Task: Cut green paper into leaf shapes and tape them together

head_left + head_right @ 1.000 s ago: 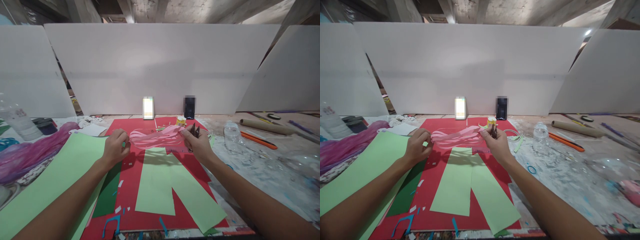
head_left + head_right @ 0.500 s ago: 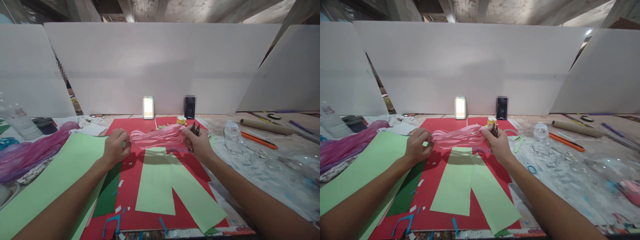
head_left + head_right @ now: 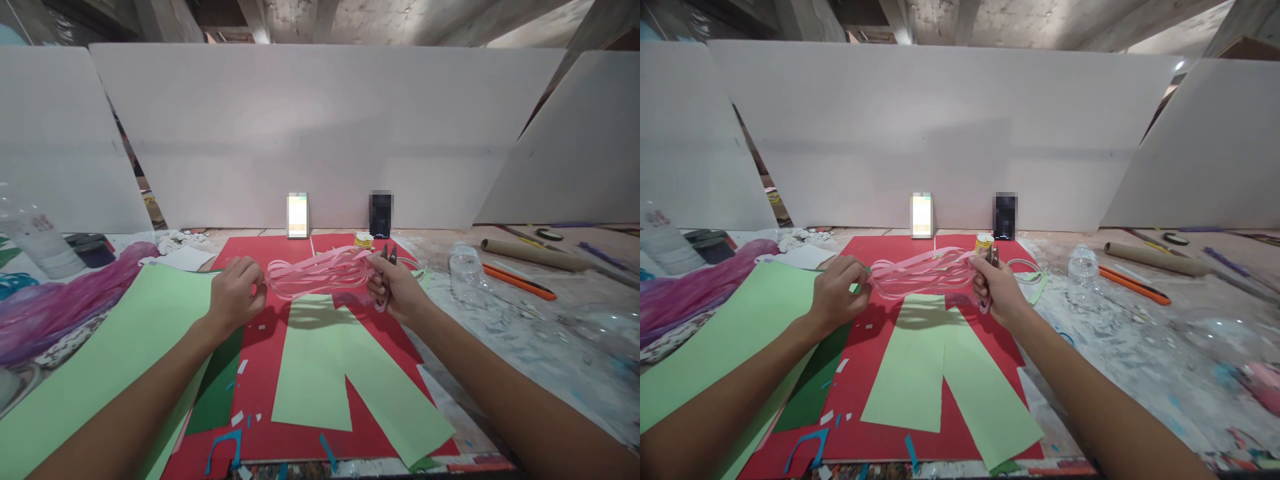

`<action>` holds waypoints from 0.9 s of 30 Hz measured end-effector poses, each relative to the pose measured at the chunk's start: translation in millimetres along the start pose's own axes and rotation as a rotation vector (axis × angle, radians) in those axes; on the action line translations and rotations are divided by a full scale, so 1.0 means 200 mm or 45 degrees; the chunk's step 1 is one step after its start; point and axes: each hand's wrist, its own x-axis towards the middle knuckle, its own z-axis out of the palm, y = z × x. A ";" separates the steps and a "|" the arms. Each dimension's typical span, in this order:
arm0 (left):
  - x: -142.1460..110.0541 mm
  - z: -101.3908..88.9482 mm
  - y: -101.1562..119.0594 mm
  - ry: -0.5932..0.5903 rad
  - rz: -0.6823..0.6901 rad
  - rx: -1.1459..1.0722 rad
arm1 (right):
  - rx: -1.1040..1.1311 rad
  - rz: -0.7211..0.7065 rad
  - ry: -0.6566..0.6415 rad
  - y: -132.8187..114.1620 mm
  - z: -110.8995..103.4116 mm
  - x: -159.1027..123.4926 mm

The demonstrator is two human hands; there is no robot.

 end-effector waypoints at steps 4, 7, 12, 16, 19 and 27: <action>0.00 0.00 0.00 -0.029 -0.034 0.015 | -0.058 -0.068 -0.047 0.00 0.00 -0.01; -0.01 0.01 -0.02 -0.048 -0.175 -0.021 | -0.117 -0.085 -0.095 0.00 -0.01 -0.01; 0.02 0.09 -0.14 -0.079 -0.769 -0.326 | -0.395 -0.133 -0.002 0.01 -0.04 0.02; 0.09 0.18 -0.30 -0.232 -0.975 -0.406 | -0.700 -0.151 0.036 0.01 -0.10 0.07; 0.13 0.23 -0.37 -0.361 -0.968 -0.419 | -0.940 -0.107 -0.001 0.02 -0.15 0.10; 0.14 0.24 -0.07 -0.609 -0.649 -0.361 | -1.629 -0.461 -0.257 0.13 -0.24 0.15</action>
